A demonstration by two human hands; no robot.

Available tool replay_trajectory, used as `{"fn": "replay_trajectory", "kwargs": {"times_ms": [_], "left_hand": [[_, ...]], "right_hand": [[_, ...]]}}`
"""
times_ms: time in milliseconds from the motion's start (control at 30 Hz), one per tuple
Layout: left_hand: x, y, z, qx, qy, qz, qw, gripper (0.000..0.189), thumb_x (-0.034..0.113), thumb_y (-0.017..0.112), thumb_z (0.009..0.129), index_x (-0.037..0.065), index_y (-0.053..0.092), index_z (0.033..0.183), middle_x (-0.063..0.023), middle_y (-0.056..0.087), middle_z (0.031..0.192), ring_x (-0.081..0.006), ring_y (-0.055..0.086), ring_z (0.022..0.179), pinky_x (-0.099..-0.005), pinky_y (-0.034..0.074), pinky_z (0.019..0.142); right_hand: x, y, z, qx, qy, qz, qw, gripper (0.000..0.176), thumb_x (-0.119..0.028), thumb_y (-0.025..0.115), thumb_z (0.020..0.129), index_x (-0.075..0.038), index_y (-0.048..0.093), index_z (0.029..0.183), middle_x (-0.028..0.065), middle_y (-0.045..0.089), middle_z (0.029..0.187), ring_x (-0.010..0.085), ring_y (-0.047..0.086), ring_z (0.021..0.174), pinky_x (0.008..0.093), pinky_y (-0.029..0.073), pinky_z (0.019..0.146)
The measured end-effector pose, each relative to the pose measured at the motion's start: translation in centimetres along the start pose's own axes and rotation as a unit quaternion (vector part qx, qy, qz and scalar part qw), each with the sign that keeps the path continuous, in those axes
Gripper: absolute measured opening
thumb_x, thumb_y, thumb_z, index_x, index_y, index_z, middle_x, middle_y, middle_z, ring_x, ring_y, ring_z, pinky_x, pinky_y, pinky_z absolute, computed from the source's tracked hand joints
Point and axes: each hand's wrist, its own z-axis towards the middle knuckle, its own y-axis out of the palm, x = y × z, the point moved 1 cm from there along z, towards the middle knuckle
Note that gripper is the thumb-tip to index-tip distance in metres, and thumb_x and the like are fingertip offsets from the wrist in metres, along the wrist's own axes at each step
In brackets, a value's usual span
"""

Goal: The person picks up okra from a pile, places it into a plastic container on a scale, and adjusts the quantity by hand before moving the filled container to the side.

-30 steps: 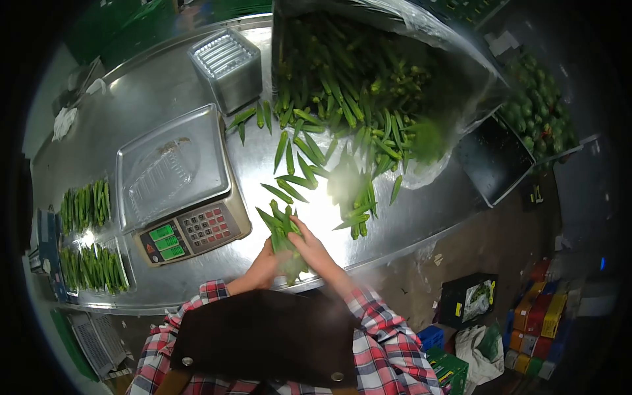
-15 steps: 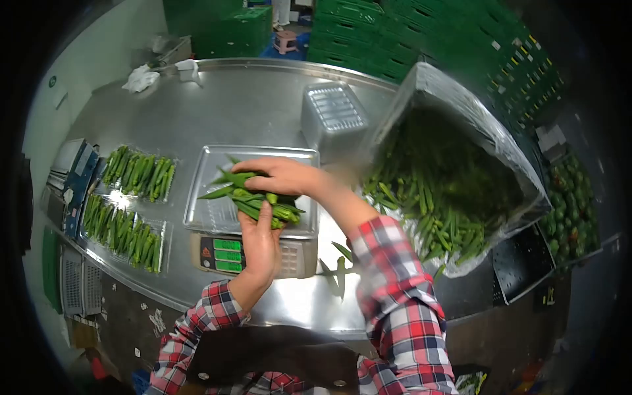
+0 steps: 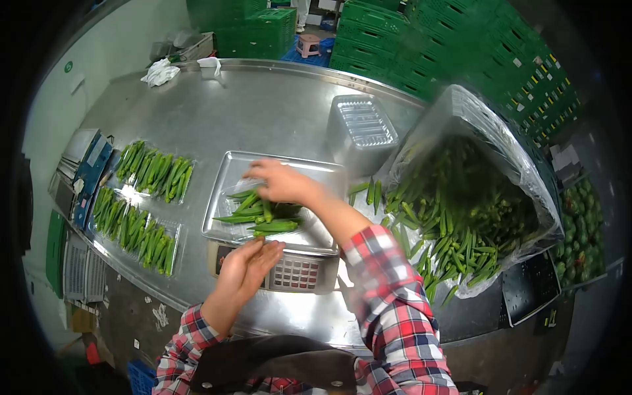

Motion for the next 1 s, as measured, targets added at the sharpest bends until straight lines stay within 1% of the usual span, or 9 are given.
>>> {"fn": "replay_trajectory", "kwargs": {"times_ms": [67, 100, 200, 300, 400, 500, 633, 900, 1000], "left_hand": [[0.6, -0.1, -1.6, -0.05, 0.097, 0.165, 0.98, 0.036, 0.013, 0.045, 0.094, -0.006, 0.04, 0.123, -0.0188, 0.053, 0.114, -0.0264, 0.056, 0.099, -0.0315, 0.049, 0.085], [0.8, -1.7, -0.4, -0.058, 0.219, 0.355, 0.907, 0.05, 0.023, 0.047, 0.093, -0.004, 0.033, 0.132, -0.0242, 0.047, 0.124, -0.0346, 0.048, 0.113, -0.0387, 0.042, 0.093], [2.9, -3.3, 3.3, 0.142, 0.476, 0.699, 0.514, 0.057, 0.033, 0.051, 0.09, -0.003, 0.037, 0.132, -0.0271, 0.045, 0.126, -0.0419, 0.032, 0.125, -0.0464, 0.029, 0.102], [3.1, -5.1, 8.1, 0.127, 0.424, 0.729, 0.522, 0.064, 0.041, 0.054, 0.085, 0.0, 0.038, 0.133, -0.0278, 0.037, 0.133, -0.0442, 0.018, 0.13, -0.049, 0.016, 0.107], [3.2, -4.8, 9.6, 0.025, 0.392, 0.792, 0.467, 0.066, 0.042, 0.056, 0.084, 0.003, 0.038, 0.133, -0.0241, 0.029, 0.139, -0.0435, 0.019, 0.131, -0.0486, 0.02, 0.106], [3.8, -3.9, 9.7, -0.013, 0.393, 0.821, 0.414, 0.072, 0.045, 0.058, 0.081, 0.008, 0.032, 0.138, -0.0203, 0.02, 0.145, -0.041, 0.017, 0.133, -0.051, 0.017, 0.107], [3.6, -3.5, 9.6, -0.049, 0.4, 0.799, 0.446, 0.083, 0.051, 0.061, 0.076, 0.013, 0.027, 0.141, -0.0194, 0.017, 0.146, -0.0377, 0.02, 0.133, -0.0528, 0.016, 0.107], [2.9, -3.8, 9.5, -0.121, 0.428, 0.782, 0.437, 0.096, 0.05, 0.07, 0.066, 0.01, 0.026, 0.14, -0.0192, 0.017, 0.146, -0.0371, 0.021, 0.133, -0.0501, 0.018, 0.107], [3.6, -2.7, 8.8, -0.124, 0.43, 0.787, 0.424, 0.099, 0.046, 0.074, 0.062, 0.01, 0.026, 0.14, -0.0187, 0.016, 0.146, -0.0379, 0.02, 0.133, -0.0495, 0.018, 0.108]], "right_hand": [[1.2, -1.4, -2.4, 0.111, 0.089, 0.007, 0.99, 0.038, -0.015, 0.054, 0.081, -0.004, 0.053, 0.117, 0.0179, 0.053, 0.116, 0.0328, 0.053, 0.104, 0.0363, 0.042, 0.091], [1.8, -1.3, -4.1, 0.144, 0.161, -0.034, 0.976, 0.037, -0.014, 0.053, 0.082, 0.0, 0.052, 0.116, 0.0198, 0.054, 0.112, 0.0336, 0.054, 0.103, 0.0357, 0.043, 0.089], [3.3, 1.6, -7.7, 0.166, 0.268, 0.057, 0.947, 0.035, -0.015, 0.054, 0.083, 0.001, 0.054, 0.113, 0.0234, 0.055, 0.11, 0.0379, 0.054, 0.099, 0.0405, 0.043, 0.087], [2.0, 4.2, -9.7, 0.197, 0.228, 0.12, 0.946, 0.031, -0.014, 0.052, 0.084, 0.003, 0.055, 0.11, 0.0239, 0.056, 0.107, 0.0381, 0.054, 0.098, 0.0395, 0.042, 0.087], [0.7, 4.5, -11.6, 0.226, 0.259, 0.108, 0.933, 0.027, -0.012, 0.052, 0.084, 0.003, 0.057, 0.106, 0.022, 0.057, 0.104, 0.0366, 0.054, 0.097, 0.038, 0.043, 0.087], [-1.2, 2.7, -13.5, 0.119, 0.34, 0.056, 0.931, 0.026, -0.011, 0.054, 0.083, 0.003, 0.057, 0.104, 0.0208, 0.057, 0.104, 0.0359, 0.054, 0.098, 0.0383, 0.043, 0.086], [-0.8, 2.4, -13.3, 0.331, 0.191, -0.108, 0.918, 0.028, -0.011, 0.061, 0.078, 0.002, 0.057, 0.101, 0.0174, 0.059, 0.102, 0.0363, 0.053, 0.097, 0.0409, 0.042, 0.086], [0.5, 3.6, -9.0, 0.124, 0.085, 0.08, 0.985, 0.027, -0.008, 0.056, 0.08, -0.002, 0.057, 0.106, 0.0134, 0.057, 0.114, 0.0319, 0.053, 0.107, 0.0386, 0.044, 0.091], [0.3, 1.2, -10.3, 0.289, 0.05, 0.069, 0.953, 0.026, -0.009, 0.056, 0.082, -0.002, 0.056, 0.107, 0.0123, 0.059, 0.11, 0.0263, 0.058, 0.102, 0.0341, 0.046, 0.086]]}}
